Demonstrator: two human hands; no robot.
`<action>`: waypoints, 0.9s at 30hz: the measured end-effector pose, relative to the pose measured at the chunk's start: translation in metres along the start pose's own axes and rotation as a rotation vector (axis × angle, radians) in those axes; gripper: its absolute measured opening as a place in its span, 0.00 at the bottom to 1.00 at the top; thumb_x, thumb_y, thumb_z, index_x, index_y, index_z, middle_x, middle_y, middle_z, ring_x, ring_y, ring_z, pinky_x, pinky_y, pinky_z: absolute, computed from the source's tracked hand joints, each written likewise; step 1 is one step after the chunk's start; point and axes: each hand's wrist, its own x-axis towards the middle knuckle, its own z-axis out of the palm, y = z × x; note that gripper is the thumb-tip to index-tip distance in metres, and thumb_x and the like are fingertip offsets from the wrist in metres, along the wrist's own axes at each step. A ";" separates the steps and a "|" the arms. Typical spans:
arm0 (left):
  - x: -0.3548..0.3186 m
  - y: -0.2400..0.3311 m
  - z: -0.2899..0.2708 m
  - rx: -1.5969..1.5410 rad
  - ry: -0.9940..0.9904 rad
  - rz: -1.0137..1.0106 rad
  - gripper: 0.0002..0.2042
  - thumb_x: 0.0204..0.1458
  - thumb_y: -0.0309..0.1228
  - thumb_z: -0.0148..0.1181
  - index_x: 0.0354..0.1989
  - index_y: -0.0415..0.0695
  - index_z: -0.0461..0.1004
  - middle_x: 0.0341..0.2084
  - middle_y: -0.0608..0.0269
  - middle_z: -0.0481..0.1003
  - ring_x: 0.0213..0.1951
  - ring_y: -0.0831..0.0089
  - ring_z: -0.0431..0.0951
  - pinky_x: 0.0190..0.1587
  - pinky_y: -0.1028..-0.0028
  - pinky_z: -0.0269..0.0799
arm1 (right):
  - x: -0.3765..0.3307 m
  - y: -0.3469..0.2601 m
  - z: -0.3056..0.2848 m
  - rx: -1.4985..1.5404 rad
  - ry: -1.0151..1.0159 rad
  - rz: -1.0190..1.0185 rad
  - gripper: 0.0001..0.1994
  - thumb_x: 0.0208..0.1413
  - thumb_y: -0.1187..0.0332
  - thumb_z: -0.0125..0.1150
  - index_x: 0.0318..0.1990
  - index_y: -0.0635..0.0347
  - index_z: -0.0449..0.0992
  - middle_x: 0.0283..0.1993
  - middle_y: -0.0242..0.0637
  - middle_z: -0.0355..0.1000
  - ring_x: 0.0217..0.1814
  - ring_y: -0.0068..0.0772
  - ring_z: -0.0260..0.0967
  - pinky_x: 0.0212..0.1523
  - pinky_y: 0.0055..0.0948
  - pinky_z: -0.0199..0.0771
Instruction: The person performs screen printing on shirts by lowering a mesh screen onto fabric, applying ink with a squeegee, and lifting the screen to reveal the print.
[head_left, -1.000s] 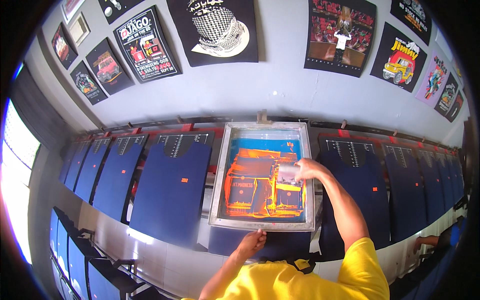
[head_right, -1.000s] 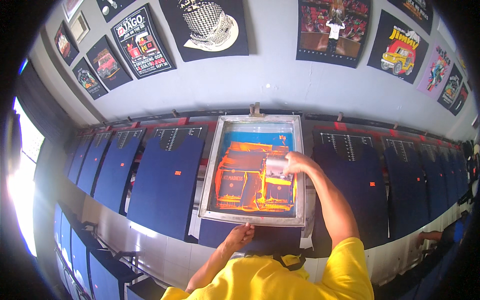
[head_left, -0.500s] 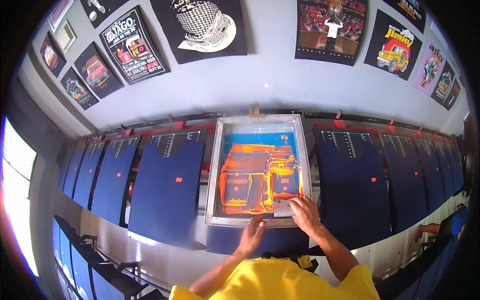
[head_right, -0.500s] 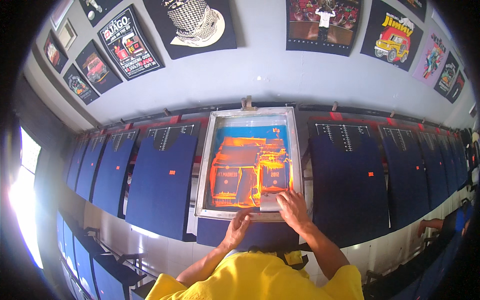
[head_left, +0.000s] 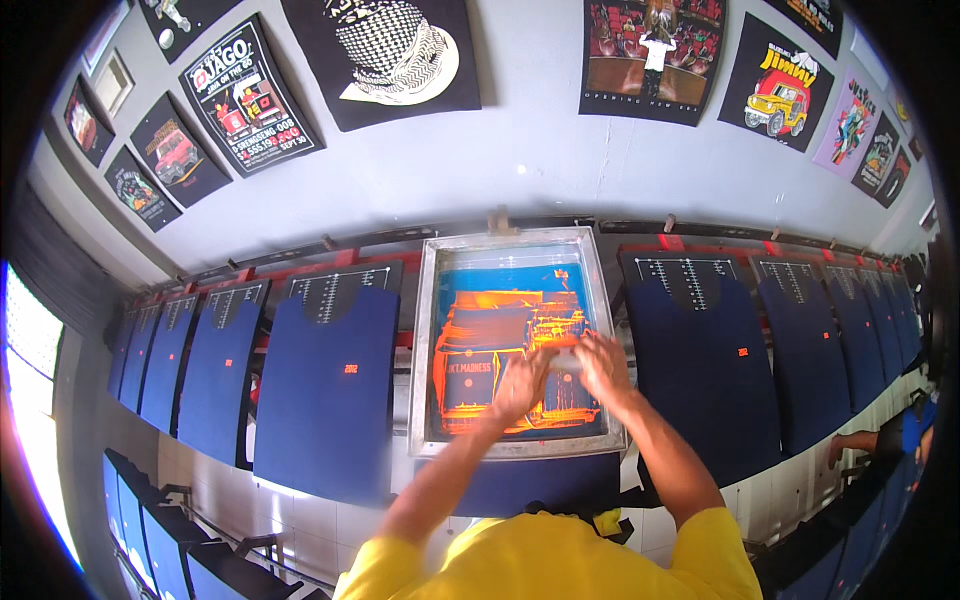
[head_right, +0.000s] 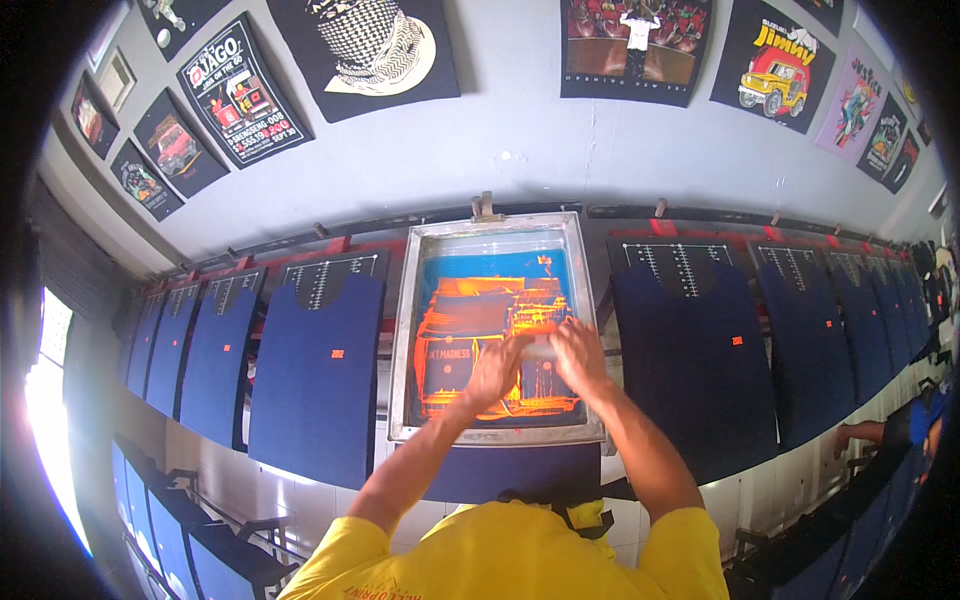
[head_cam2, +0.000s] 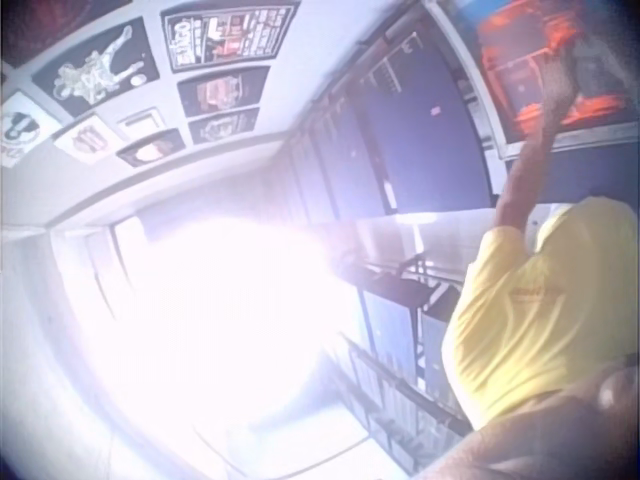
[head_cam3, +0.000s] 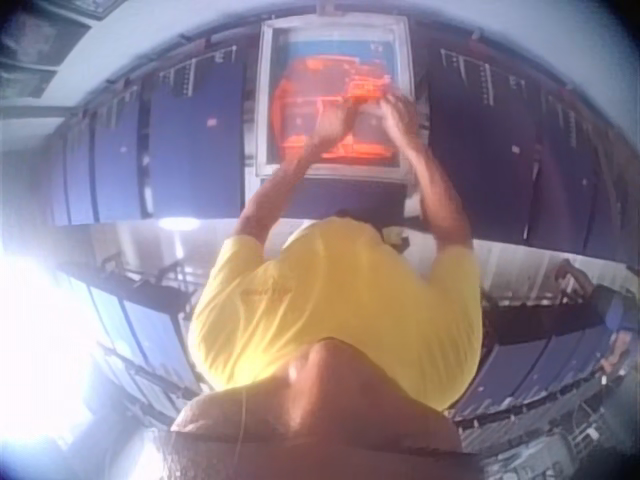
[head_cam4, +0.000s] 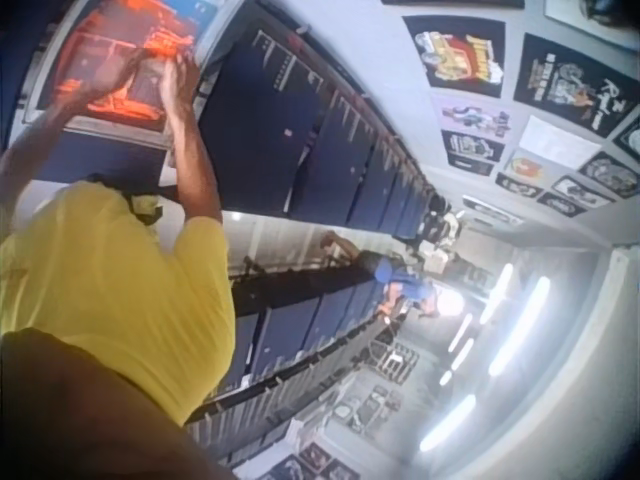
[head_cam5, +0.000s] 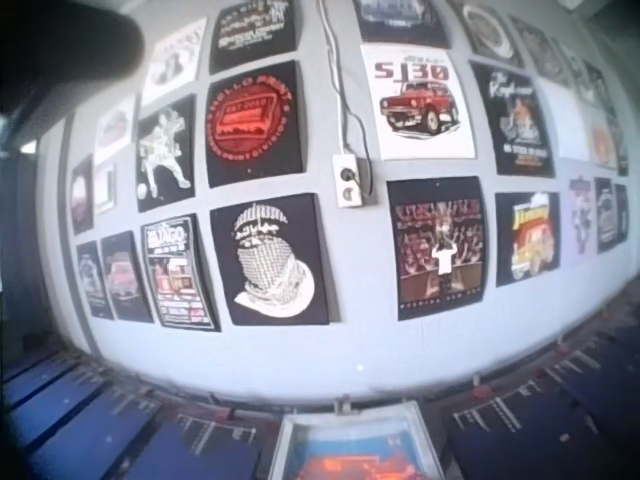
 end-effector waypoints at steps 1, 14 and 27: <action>0.015 -0.011 0.001 -0.063 -0.033 -0.104 0.15 0.56 0.23 0.52 0.52 0.44 0.70 0.41 0.51 0.77 0.37 0.50 0.77 0.43 0.53 0.70 | 0.016 0.004 -0.001 -0.012 -0.015 0.022 0.14 0.36 0.75 0.66 0.36 0.57 0.77 0.39 0.34 0.73 0.47 0.42 0.70 0.47 0.44 0.65; -0.090 0.072 -0.006 0.070 -0.086 -0.040 0.24 0.48 0.22 0.59 0.57 0.47 0.68 0.50 0.58 0.75 0.43 0.61 0.78 0.48 0.55 0.63 | -0.093 -0.057 -0.030 0.048 -0.091 0.018 0.16 0.37 0.75 0.63 0.38 0.55 0.76 0.40 0.32 0.71 0.45 0.39 0.68 0.43 0.41 0.63; 0.041 -0.014 -0.014 0.041 -0.022 -0.112 0.13 0.63 0.30 0.44 0.53 0.46 0.71 0.44 0.54 0.77 0.39 0.53 0.78 0.44 0.54 0.65 | 0.052 0.022 -0.013 -0.019 -0.029 -0.059 0.08 0.40 0.73 0.66 0.31 0.55 0.78 0.34 0.33 0.74 0.41 0.40 0.72 0.42 0.40 0.69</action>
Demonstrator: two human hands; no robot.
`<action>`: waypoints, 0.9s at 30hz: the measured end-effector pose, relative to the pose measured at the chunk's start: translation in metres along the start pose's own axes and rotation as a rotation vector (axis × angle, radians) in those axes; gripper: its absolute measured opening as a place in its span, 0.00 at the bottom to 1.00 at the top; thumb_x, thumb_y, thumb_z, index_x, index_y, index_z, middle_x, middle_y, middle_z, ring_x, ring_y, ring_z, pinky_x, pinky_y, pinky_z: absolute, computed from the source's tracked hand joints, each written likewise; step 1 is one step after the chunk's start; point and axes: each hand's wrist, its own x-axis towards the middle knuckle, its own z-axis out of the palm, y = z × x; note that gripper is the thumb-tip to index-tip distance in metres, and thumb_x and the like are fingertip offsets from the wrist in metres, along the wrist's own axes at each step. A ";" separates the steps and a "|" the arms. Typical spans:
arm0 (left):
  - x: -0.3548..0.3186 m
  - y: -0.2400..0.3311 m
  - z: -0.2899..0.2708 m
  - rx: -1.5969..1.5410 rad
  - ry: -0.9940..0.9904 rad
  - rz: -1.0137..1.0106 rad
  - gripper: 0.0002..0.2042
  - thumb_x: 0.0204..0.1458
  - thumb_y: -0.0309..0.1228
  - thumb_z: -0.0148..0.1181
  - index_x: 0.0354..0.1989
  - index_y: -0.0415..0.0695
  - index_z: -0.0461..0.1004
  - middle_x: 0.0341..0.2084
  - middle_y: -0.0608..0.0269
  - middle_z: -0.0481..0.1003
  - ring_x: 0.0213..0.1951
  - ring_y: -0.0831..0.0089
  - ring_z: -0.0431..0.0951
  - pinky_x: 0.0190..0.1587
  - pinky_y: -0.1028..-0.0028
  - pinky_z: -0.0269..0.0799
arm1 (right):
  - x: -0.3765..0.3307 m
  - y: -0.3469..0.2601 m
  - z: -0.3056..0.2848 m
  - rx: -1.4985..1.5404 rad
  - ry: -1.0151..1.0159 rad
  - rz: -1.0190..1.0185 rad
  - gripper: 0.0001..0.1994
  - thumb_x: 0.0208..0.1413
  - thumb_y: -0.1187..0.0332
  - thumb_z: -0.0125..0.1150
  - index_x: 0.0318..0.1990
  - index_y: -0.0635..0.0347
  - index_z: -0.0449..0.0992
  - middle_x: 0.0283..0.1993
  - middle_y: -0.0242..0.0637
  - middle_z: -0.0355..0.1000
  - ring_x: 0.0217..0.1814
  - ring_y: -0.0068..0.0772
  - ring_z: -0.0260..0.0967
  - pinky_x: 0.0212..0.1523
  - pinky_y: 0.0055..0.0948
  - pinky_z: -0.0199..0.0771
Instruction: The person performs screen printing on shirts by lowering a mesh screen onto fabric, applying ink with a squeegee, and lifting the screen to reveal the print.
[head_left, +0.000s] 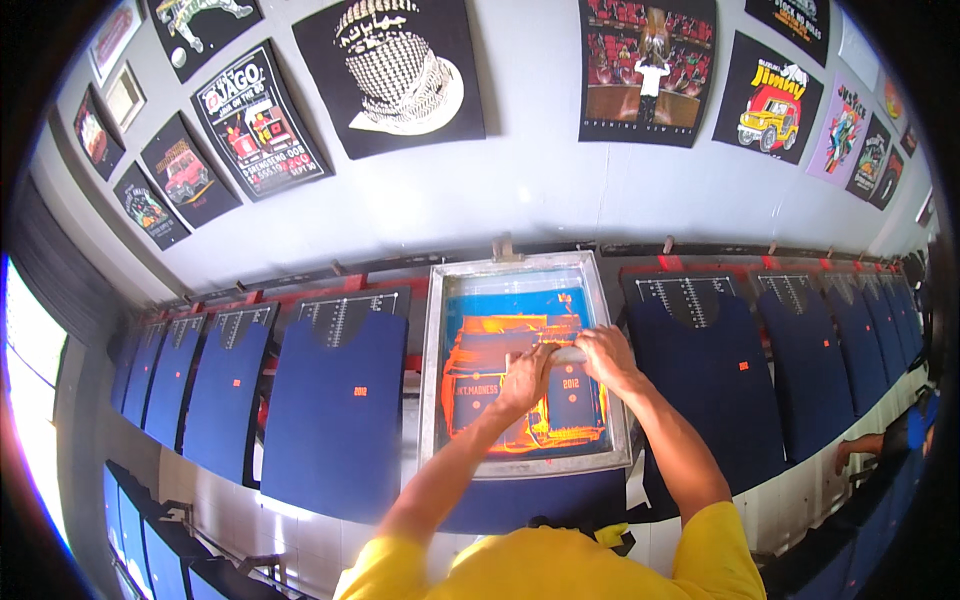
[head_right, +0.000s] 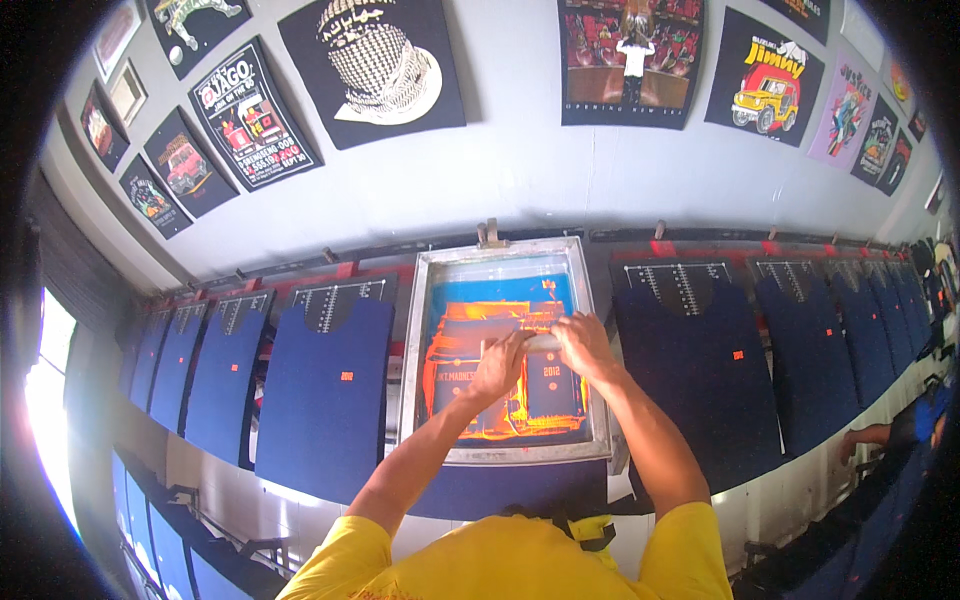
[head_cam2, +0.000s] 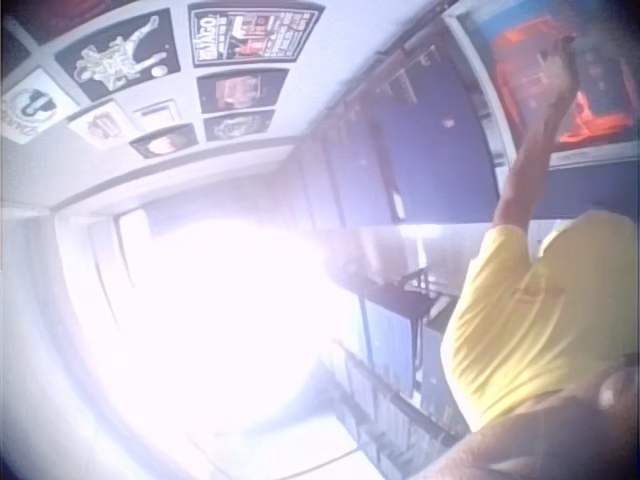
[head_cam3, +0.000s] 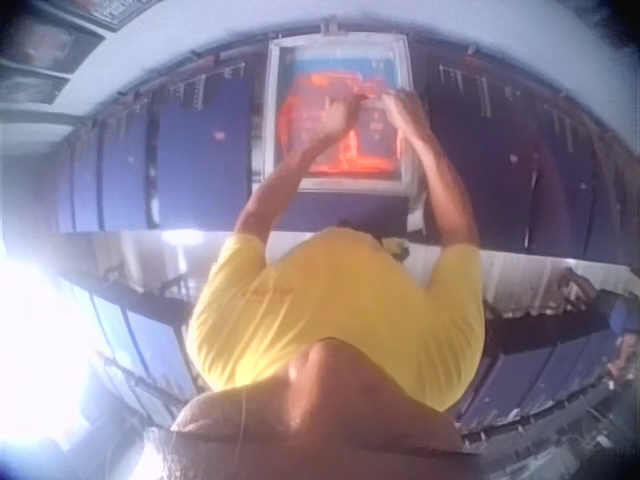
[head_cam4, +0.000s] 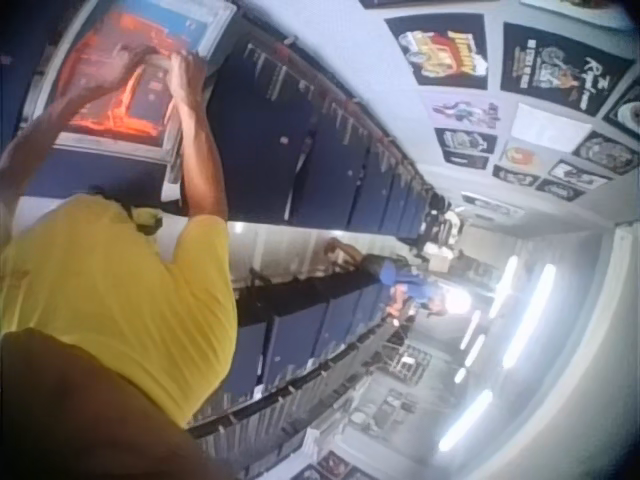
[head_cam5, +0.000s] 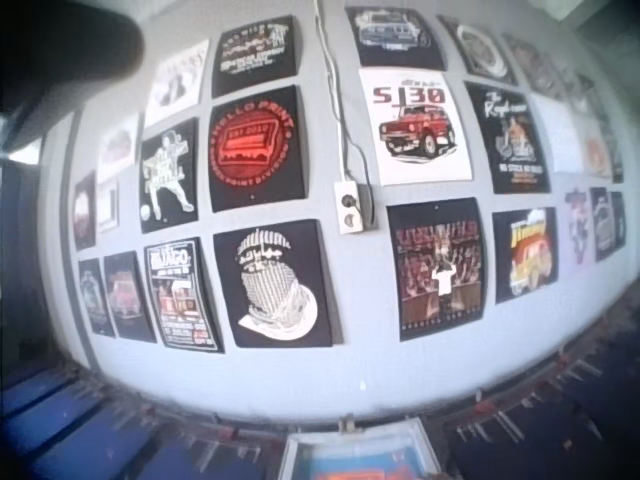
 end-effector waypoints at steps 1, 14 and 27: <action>-0.005 0.009 -0.008 -0.041 0.038 0.011 0.13 0.61 0.29 0.48 0.53 0.46 0.72 0.45 0.54 0.76 0.41 0.53 0.78 0.45 0.54 0.65 | -0.004 -0.006 -0.009 0.001 -0.068 0.033 0.12 0.41 0.73 0.67 0.37 0.56 0.78 0.39 0.33 0.74 0.48 0.39 0.70 0.48 0.43 0.68; -0.169 0.068 0.002 0.073 -0.023 0.154 0.20 0.54 0.31 0.61 0.57 0.46 0.70 0.56 0.63 0.73 0.54 0.68 0.75 0.57 0.55 0.59 | -0.155 -0.110 -0.017 0.027 -0.077 0.050 0.22 0.39 0.74 0.64 0.47 0.57 0.75 0.49 0.29 0.70 0.51 0.36 0.66 0.49 0.39 0.64; -0.187 0.044 -0.010 -0.094 -0.037 0.162 0.19 0.54 0.28 0.60 0.56 0.43 0.71 0.52 0.54 0.75 0.56 0.59 0.74 0.59 0.57 0.62 | -0.177 -0.146 -0.029 0.126 0.058 0.211 0.23 0.57 0.52 0.63 0.51 0.62 0.73 0.57 0.42 0.69 0.62 0.45 0.65 0.60 0.45 0.64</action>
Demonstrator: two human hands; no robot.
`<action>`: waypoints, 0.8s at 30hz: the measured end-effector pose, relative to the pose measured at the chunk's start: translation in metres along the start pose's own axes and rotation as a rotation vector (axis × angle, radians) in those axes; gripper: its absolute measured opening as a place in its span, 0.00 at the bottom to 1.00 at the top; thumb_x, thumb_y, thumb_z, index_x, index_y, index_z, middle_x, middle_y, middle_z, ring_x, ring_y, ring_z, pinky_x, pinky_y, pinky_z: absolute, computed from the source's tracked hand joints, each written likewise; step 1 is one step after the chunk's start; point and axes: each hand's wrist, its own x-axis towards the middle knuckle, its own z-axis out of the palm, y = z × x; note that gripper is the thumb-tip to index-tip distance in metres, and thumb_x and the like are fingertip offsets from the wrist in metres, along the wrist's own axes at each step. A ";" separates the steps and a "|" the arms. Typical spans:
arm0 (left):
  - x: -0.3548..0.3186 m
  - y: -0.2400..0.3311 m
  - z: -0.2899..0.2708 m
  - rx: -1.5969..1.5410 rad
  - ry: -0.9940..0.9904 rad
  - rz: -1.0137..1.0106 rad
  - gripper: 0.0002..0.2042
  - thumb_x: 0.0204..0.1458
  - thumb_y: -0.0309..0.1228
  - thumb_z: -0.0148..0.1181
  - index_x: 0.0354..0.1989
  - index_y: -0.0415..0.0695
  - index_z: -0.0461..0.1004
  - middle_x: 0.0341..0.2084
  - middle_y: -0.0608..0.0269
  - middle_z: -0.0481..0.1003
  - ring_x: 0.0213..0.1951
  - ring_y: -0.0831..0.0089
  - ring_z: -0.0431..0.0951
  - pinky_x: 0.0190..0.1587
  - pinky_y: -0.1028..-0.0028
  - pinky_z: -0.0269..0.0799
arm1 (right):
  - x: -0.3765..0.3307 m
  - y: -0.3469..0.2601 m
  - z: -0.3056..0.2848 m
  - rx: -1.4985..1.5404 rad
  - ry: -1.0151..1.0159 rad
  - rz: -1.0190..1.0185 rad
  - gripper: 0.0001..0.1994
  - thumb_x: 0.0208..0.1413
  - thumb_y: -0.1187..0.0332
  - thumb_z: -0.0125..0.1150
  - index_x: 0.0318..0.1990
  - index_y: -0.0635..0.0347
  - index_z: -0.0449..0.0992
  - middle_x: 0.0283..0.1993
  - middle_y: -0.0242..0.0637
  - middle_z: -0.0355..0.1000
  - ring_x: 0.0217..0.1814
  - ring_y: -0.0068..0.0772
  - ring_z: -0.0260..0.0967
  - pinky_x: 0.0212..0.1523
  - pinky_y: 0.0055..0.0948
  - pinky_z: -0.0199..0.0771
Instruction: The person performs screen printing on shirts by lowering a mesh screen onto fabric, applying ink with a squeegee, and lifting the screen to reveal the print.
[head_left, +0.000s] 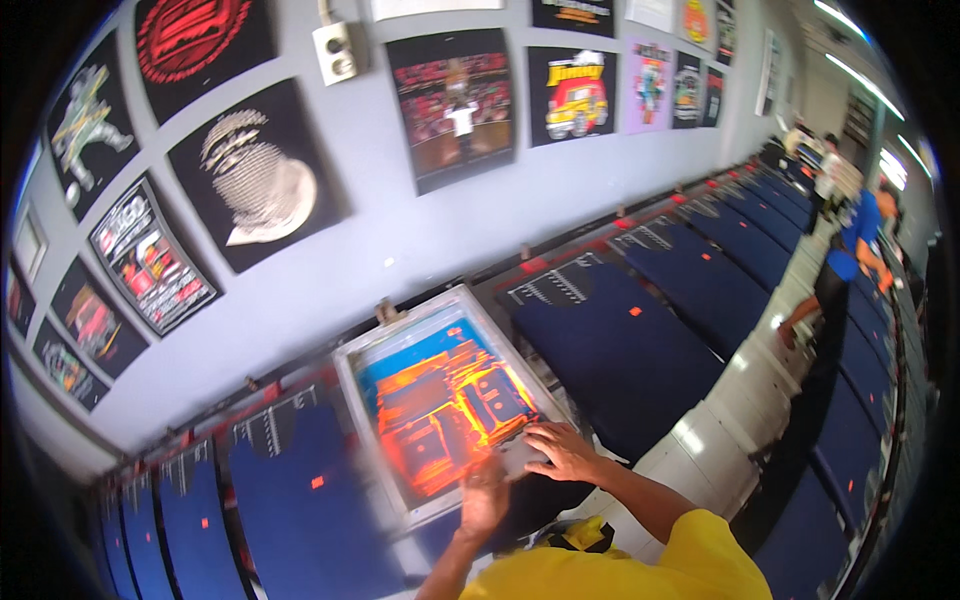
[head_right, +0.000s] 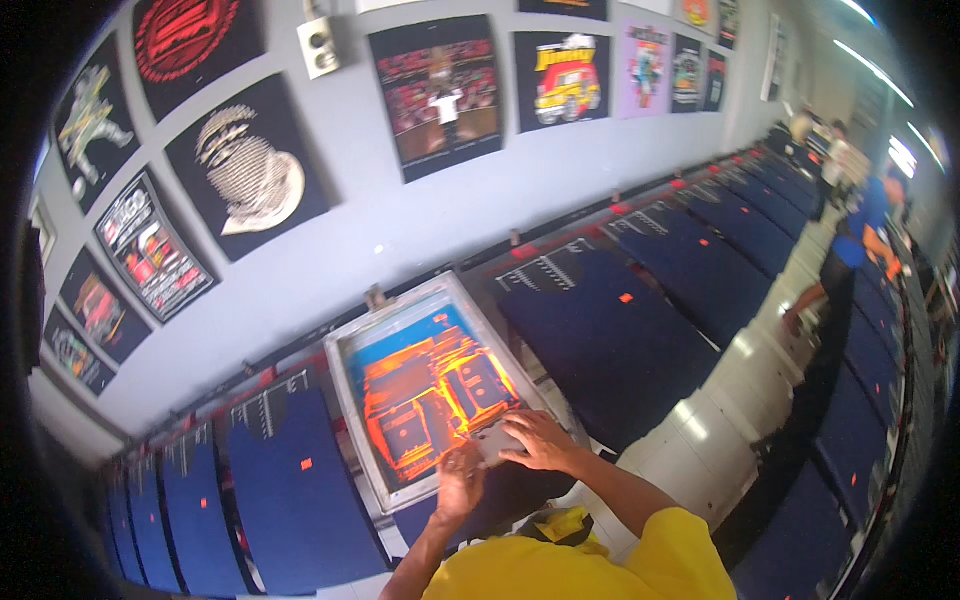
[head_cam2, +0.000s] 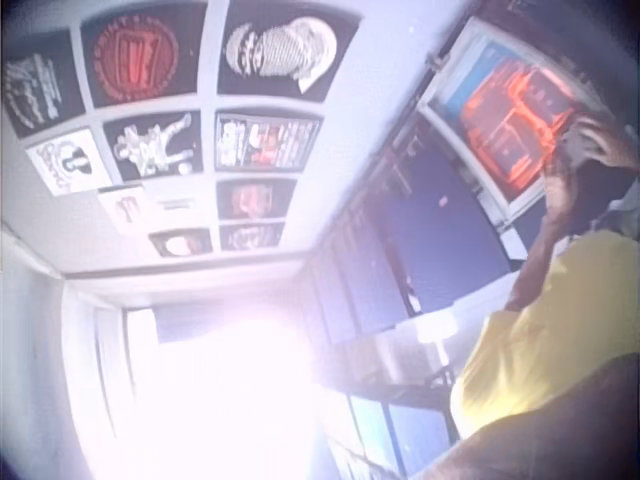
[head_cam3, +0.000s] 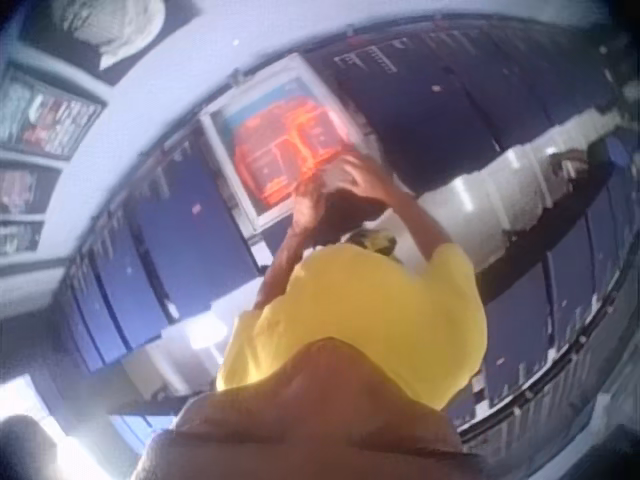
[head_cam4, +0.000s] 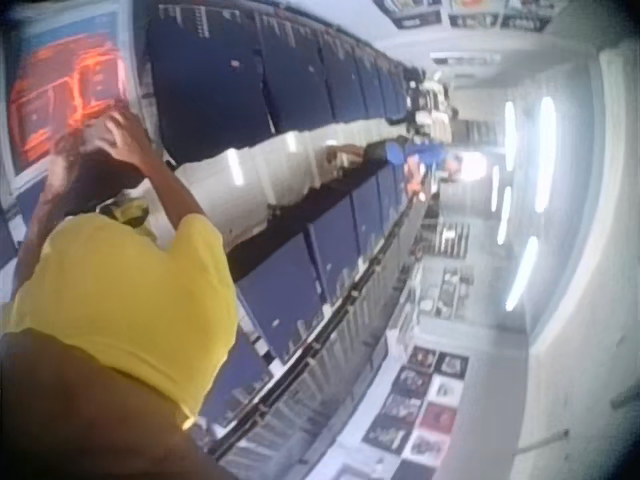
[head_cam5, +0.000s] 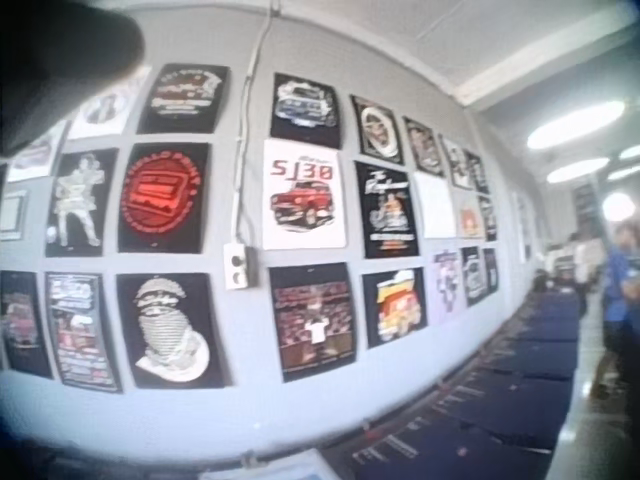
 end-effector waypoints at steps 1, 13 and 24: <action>-0.001 -0.011 -0.004 -0.025 0.058 -0.001 0.18 0.54 0.27 0.60 0.55 0.41 0.71 0.50 0.52 0.76 0.54 0.57 0.74 0.58 0.60 0.64 | -0.002 0.005 0.001 0.030 0.088 0.024 0.22 0.58 0.53 0.62 0.51 0.62 0.73 0.57 0.42 0.70 0.60 0.45 0.66 0.59 0.44 0.65; -0.048 -0.135 -0.088 -0.034 0.335 -0.540 0.22 0.65 0.35 0.49 0.60 0.29 0.64 0.57 0.41 0.69 0.60 0.54 0.68 0.64 0.61 0.59 | 0.010 0.075 0.042 0.238 0.378 0.382 0.20 0.68 0.55 0.47 0.54 0.63 0.71 0.58 0.51 0.68 0.64 0.50 0.64 0.64 0.41 0.63; -0.029 -0.125 -0.106 -0.349 0.156 -0.736 0.26 0.64 0.42 0.51 0.58 0.28 0.67 0.47 0.52 0.76 0.48 0.69 0.74 0.52 0.72 0.66 | 0.038 0.107 0.072 0.589 0.311 0.494 0.19 0.68 0.56 0.48 0.54 0.61 0.73 0.58 0.49 0.69 0.64 0.46 0.65 0.65 0.38 0.62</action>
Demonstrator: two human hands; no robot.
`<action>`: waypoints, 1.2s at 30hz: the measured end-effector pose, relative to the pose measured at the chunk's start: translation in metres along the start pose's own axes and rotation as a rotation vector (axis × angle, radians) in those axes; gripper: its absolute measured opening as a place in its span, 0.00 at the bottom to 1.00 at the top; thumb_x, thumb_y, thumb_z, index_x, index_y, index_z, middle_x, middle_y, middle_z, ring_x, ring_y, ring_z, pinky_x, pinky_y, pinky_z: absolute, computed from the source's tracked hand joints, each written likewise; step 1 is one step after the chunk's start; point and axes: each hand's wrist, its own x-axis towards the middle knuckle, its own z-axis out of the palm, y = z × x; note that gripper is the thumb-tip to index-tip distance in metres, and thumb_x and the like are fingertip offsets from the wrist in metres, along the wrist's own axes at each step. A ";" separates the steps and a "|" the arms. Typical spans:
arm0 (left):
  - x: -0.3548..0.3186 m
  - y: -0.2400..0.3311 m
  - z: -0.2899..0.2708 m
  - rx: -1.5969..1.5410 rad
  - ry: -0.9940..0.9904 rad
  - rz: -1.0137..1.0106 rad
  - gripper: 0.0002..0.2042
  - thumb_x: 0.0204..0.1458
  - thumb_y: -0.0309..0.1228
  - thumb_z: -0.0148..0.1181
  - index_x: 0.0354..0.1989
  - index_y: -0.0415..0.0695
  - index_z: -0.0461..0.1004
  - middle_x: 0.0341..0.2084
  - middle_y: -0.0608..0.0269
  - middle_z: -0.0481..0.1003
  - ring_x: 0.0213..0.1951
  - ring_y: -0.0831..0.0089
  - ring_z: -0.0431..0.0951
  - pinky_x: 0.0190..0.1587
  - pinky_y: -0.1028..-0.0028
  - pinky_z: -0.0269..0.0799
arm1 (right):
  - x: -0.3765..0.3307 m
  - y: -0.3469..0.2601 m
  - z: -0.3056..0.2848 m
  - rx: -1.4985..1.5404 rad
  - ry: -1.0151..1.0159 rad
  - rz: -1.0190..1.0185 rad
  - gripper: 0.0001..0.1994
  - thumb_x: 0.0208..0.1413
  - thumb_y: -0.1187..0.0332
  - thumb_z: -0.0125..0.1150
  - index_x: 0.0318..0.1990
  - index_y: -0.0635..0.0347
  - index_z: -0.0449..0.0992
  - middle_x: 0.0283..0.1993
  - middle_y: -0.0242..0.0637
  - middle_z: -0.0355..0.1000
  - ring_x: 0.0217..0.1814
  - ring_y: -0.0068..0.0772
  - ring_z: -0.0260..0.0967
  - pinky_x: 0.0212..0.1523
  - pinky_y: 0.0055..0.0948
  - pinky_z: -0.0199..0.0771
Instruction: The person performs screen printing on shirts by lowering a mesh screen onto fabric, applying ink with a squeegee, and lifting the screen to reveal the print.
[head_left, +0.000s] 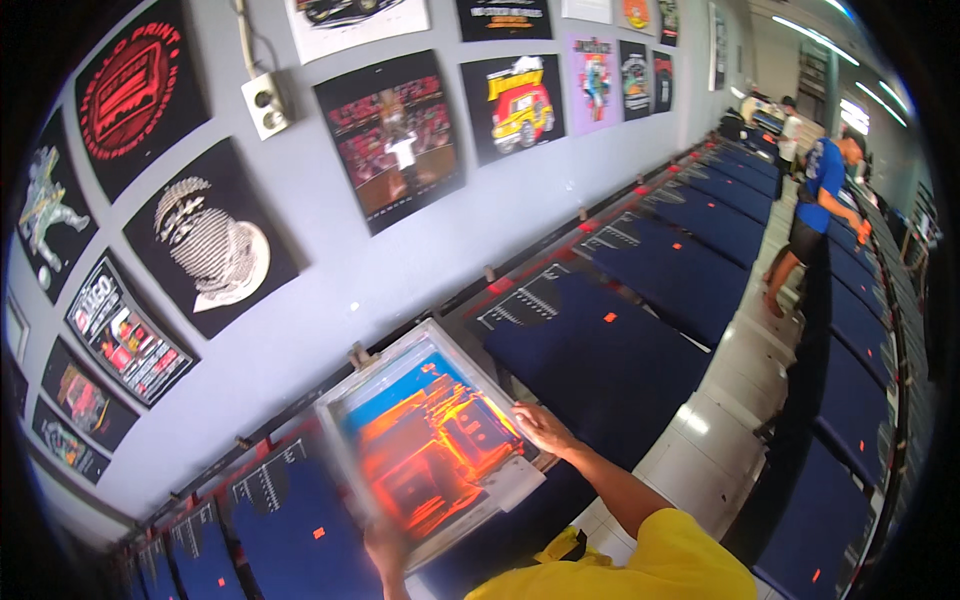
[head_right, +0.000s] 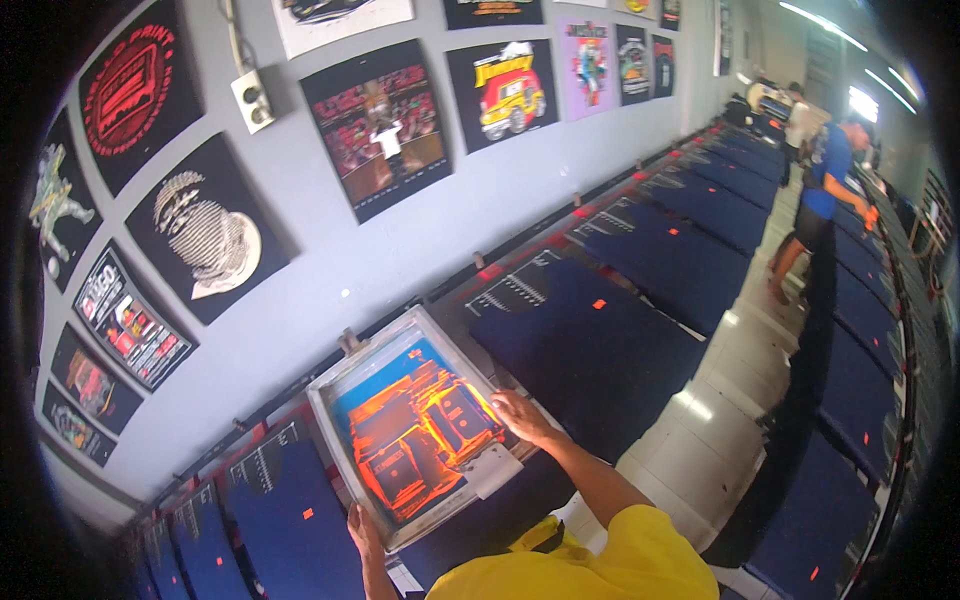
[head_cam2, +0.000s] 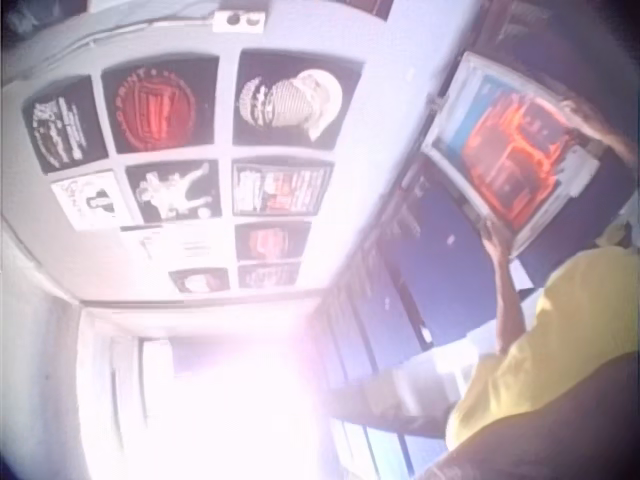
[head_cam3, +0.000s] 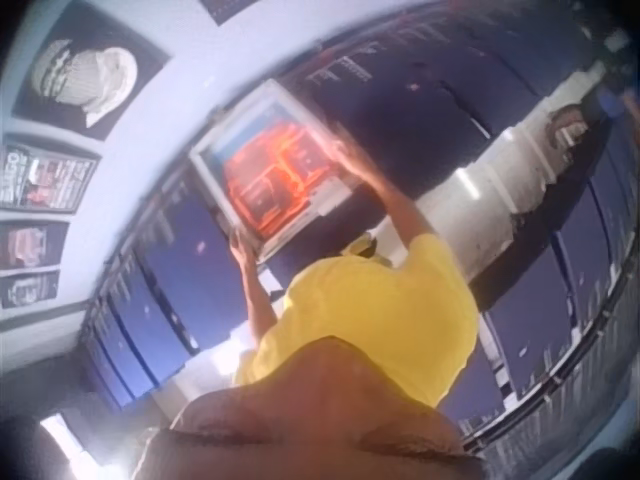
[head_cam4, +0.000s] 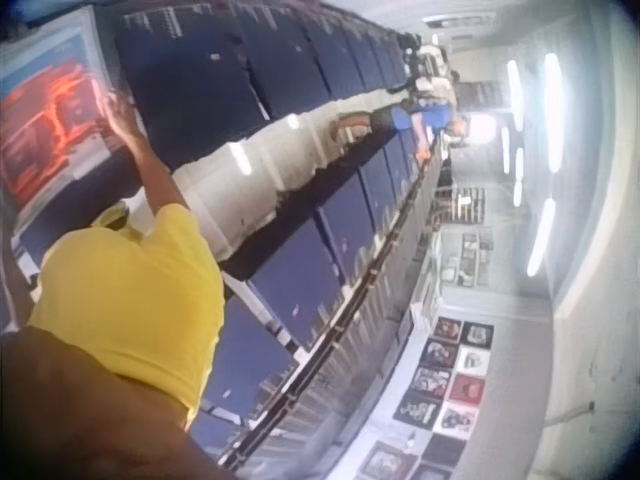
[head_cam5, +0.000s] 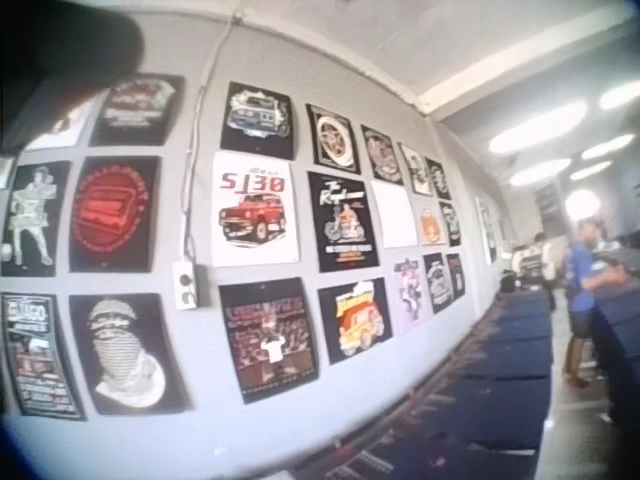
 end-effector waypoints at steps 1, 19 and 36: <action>-0.003 0.015 0.000 -0.063 -0.001 -0.069 0.25 0.63 0.42 0.51 0.57 0.29 0.69 0.45 0.55 0.77 0.46 0.70 0.74 0.51 0.72 0.67 | 0.004 0.005 0.002 -0.019 -0.015 -0.002 0.18 0.68 0.56 0.48 0.54 0.61 0.73 0.58 0.48 0.69 0.64 0.46 0.65 0.65 0.38 0.62; 0.008 -0.012 -0.003 -0.316 0.153 -0.095 0.34 0.61 0.48 0.52 0.63 0.26 0.62 0.58 0.37 0.69 0.63 0.56 0.69 0.64 0.66 0.61 | 0.006 -0.017 -0.041 0.959 -0.230 0.240 0.39 0.67 0.40 0.36 0.64 0.74 0.61 0.69 0.49 0.60 0.73 0.41 0.53 0.73 0.38 0.45; -0.051 0.060 -0.005 -0.179 0.508 -0.124 0.22 0.62 0.38 0.49 0.55 0.32 0.72 0.38 0.57 0.78 0.41 0.74 0.75 0.45 0.70 0.71 | 0.040 -0.039 -0.033 0.955 -0.377 0.155 0.31 0.63 0.49 0.44 0.60 0.69 0.69 0.64 0.45 0.67 0.69 0.39 0.59 0.71 0.40 0.51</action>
